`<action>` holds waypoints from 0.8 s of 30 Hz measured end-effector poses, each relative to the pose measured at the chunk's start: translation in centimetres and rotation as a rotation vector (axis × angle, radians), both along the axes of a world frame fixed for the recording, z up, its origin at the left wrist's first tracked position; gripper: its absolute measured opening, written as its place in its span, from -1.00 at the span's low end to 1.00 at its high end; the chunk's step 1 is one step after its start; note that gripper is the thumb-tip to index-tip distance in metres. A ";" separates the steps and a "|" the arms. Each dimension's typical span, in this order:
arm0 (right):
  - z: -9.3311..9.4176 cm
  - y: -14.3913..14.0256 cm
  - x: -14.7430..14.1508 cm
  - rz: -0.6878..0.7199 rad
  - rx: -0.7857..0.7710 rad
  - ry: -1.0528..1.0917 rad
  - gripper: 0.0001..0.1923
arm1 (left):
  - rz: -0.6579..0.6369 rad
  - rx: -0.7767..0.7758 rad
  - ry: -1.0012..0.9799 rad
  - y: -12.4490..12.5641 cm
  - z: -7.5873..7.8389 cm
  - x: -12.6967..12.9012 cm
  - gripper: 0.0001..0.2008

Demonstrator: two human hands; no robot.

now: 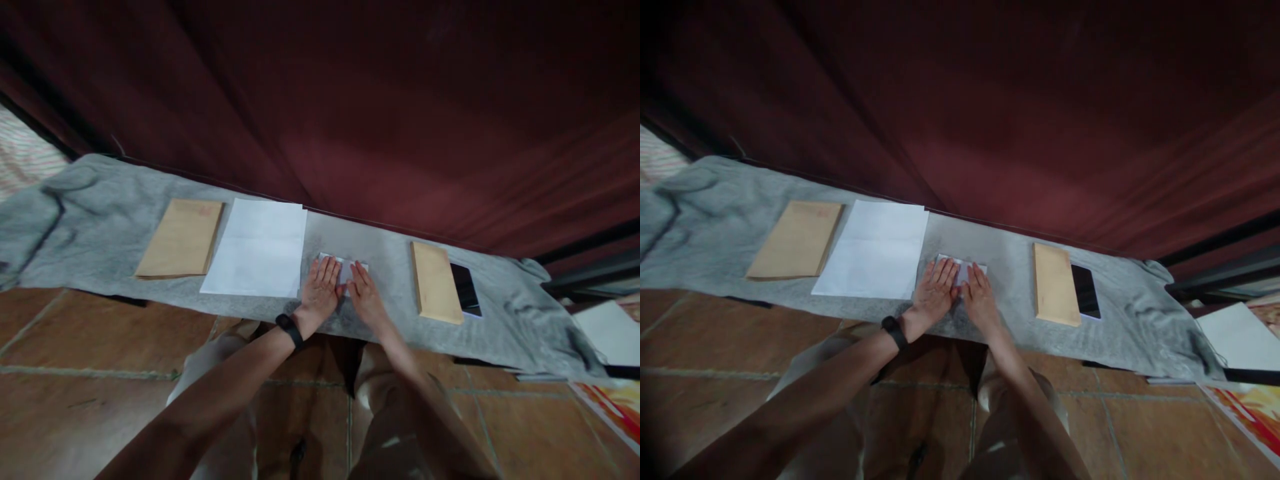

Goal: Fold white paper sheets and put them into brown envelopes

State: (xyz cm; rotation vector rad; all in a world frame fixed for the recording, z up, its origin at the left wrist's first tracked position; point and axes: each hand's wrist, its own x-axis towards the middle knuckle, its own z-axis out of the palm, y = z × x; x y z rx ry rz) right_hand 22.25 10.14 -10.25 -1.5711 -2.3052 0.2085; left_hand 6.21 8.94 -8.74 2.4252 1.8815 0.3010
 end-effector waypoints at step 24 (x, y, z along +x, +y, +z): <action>-0.4 -1.4 -1.8 -0.073 -0.015 -0.209 -0.42 | 0.006 -0.016 -0.056 -0.4 -1.2 -1.2 -0.38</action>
